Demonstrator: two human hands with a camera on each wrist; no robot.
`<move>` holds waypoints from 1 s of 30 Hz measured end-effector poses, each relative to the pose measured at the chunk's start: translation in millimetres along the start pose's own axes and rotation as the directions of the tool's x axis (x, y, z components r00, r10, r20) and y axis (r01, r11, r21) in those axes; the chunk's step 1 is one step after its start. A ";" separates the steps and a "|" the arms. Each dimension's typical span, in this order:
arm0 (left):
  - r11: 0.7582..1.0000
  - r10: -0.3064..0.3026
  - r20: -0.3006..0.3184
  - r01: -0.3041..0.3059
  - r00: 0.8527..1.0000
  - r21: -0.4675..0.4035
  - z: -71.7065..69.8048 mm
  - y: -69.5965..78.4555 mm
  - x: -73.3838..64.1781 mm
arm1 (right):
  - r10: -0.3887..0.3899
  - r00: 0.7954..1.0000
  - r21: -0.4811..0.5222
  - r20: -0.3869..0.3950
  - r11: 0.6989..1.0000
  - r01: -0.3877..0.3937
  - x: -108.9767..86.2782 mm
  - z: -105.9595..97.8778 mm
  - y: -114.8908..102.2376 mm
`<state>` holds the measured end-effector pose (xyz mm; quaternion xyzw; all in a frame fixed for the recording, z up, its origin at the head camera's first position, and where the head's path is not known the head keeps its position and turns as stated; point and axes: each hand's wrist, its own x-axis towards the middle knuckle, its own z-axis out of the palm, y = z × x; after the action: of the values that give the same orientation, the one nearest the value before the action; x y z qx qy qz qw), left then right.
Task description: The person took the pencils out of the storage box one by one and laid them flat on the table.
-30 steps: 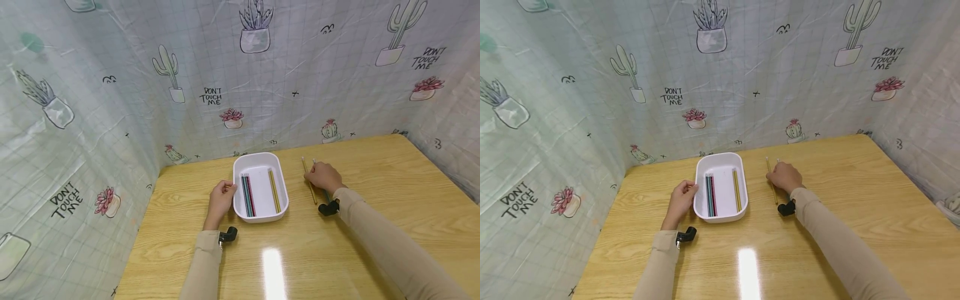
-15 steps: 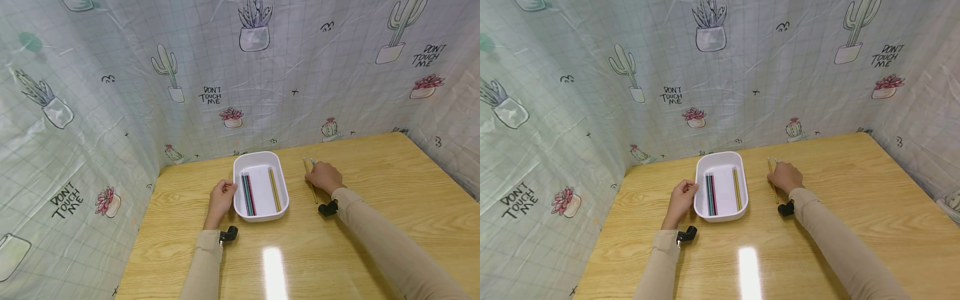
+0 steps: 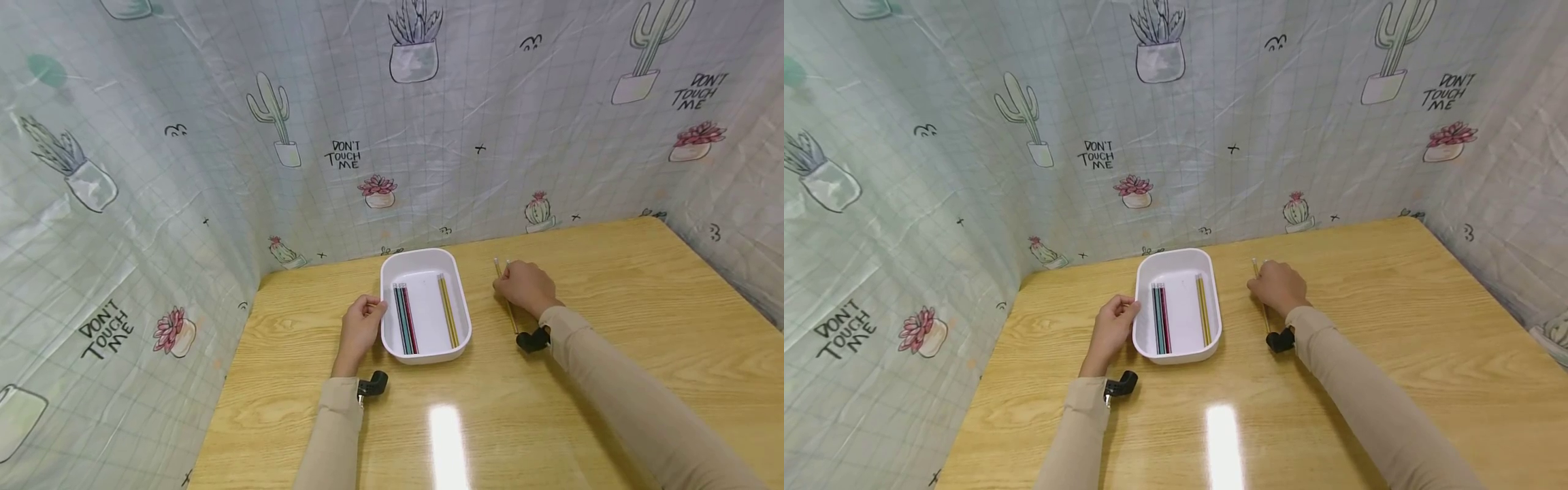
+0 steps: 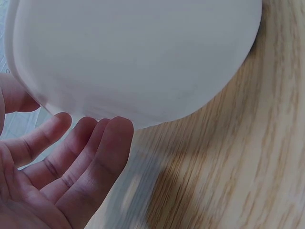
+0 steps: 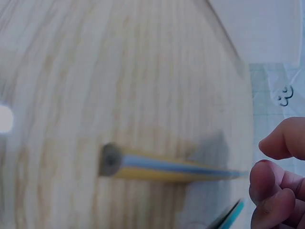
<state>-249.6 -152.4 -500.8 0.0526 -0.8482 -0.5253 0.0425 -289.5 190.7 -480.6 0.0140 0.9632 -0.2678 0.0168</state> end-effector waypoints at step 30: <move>1.000 0.001 0.002 -0.001 1.000 -0.015 -0.3 -0.3 0.0 | -0.212 0.977 0.016 0.035 0.977 0.212 1.9 -15.8 -90.1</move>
<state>-249.5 -152.7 -500.9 0.0513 -0.8445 -0.5315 0.0425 -295.0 121.8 -420.7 -0.0935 0.9572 -0.2740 0.0057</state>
